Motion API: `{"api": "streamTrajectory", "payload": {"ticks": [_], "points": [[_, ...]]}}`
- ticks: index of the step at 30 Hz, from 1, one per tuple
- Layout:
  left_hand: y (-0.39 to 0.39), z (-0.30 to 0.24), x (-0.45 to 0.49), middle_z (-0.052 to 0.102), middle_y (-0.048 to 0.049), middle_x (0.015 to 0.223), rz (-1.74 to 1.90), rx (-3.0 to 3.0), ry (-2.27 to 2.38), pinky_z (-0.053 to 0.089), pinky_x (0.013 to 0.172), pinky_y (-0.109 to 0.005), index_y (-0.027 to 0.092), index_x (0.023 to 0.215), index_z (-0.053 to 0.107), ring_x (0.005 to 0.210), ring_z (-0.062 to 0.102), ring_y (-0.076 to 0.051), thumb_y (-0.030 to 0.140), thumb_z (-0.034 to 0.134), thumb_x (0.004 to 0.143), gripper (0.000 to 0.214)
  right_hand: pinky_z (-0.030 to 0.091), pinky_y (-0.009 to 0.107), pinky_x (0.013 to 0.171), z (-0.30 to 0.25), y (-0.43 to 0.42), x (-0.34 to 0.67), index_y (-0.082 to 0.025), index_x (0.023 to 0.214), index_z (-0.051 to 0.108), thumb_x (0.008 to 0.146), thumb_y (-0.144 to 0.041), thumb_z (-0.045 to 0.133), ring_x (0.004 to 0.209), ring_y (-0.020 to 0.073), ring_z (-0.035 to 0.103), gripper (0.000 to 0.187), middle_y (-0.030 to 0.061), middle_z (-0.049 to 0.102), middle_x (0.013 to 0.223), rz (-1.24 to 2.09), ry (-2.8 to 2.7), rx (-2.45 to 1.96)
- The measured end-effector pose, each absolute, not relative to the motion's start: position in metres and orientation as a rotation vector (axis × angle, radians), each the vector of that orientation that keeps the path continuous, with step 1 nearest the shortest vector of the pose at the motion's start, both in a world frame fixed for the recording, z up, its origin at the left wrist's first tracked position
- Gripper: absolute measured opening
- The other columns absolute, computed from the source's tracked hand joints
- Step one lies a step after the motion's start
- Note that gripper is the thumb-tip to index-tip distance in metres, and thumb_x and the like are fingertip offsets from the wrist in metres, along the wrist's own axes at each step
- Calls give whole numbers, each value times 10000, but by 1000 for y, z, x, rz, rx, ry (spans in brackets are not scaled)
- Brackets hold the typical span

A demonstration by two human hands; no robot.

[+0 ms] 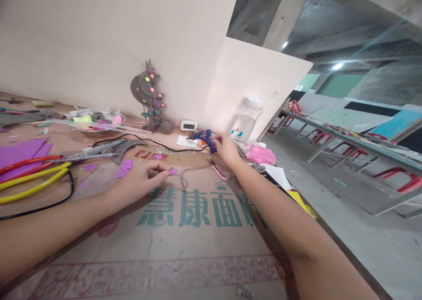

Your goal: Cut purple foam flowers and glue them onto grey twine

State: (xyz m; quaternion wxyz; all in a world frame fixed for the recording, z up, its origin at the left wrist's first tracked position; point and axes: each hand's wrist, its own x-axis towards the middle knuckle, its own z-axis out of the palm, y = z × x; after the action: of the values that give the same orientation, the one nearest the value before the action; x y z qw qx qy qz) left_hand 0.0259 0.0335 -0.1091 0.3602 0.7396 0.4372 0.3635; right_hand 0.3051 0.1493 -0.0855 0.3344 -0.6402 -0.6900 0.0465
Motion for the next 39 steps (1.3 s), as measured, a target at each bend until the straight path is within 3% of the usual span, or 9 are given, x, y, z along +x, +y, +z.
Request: {"api": "streamTrajectory", "payload": {"ticks": [2, 4, 8, 14, 21, 25, 28, 35, 39], "points": [[33, -108, 26, 635, 1, 749, 934, 1909, 1131, 436, 639, -255, 184, 762, 583, 685, 588, -150, 344, 491, 825, 195, 458, 287, 716, -88, 160, 301, -124, 1074, 606, 822, -242, 554, 821, 187, 624, 283, 105, 682, 973, 118, -1774, -1702], [32, -107, 26, 636, 4, 739, 937, 1907, 1133, 433, 627, -253, 186, 748, 575, 672, 584, -148, 341, 491, 821, 191, 468, 286, 736, -93, 168, 296, -120, 1136, 590, 799, -255, 607, 852, 190, 634, 364, 121, 680, 1031, 153, -1796, -1726], [31, -106, 26, 646, 3, 739, 949, 1913, 1132, 441, 628, -256, 191, 745, 577, 681, 594, -156, 340, 496, 814, 183, 469, 297, 749, -100, 177, 289, -118, 967, 663, 732, -282, 695, 839, 224, 650, 289, 112, 710, 946, 216, -1885, -1763], [30, -105, 27, 646, 0, 728, 940, 1917, 1143, 448, 621, -256, 190, 750, 594, 692, 602, -162, 336, 498, 816, 187, 464, 294, 772, -95, 173, 284, -110, 1013, 623, 763, -233, 660, 902, 236, 647, 281, 145, 700, 1001, 204, -1853, -1745], [30, -106, 26, 632, 5, 719, 945, 1914, 1133, 438, 618, -251, 190, 765, 591, 681, 590, -155, 346, 498, 828, 193, 523, 276, 593, -81, 149, 282, -124, 904, 607, 830, -308, 623, 603, 175, 661, 199, 104, 724, 762, 483, -1793, -1593], [30, -105, 25, 635, 5, 732, 957, 1912, 1115, 440, 623, -248, 188, 756, 586, 685, 592, -152, 340, 496, 829, 191, 568, 300, 662, -77, 118, 278, -149, 920, 608, 888, -327, 526, 715, 180, 697, 199, 118, 724, 956, 643, -1764, -1439], [31, -105, 26, 632, 1, 742, 966, 1924, 1124, 440, 643, -253, 181, 747, 580, 691, 587, -151, 328, 495, 828, 188, 580, 323, 697, -74, 87, 274, -160, 966, 622, 815, -337, 616, 778, 197, 699, 232, 111, 700, 1055, 766, -1721, -1279], [34, -107, 26, 663, -20, 801, 971, 1906, 1194, 441, 669, -274, 175, 819, 620, 723, 596, -172, 360, 485, 842, 230, 546, 297, 610, -75, 31, 266, -165, 737, 643, 739, -427, 685, 583, 155, 614, 266, 43, 675, 691, 775, -1760, -1197], [33, -106, 26, 668, -12, 819, 979, 1909, 1190, 442, 686, -267, 184, 825, 626, 744, 603, -169, 364, 490, 848, 228, 548, 308, 646, -85, 25, 266, -178, 698, 644, 745, -431, 673, 642, 179, 641, 258, 49, 694, 718, 744, -1769, -1148]]}}
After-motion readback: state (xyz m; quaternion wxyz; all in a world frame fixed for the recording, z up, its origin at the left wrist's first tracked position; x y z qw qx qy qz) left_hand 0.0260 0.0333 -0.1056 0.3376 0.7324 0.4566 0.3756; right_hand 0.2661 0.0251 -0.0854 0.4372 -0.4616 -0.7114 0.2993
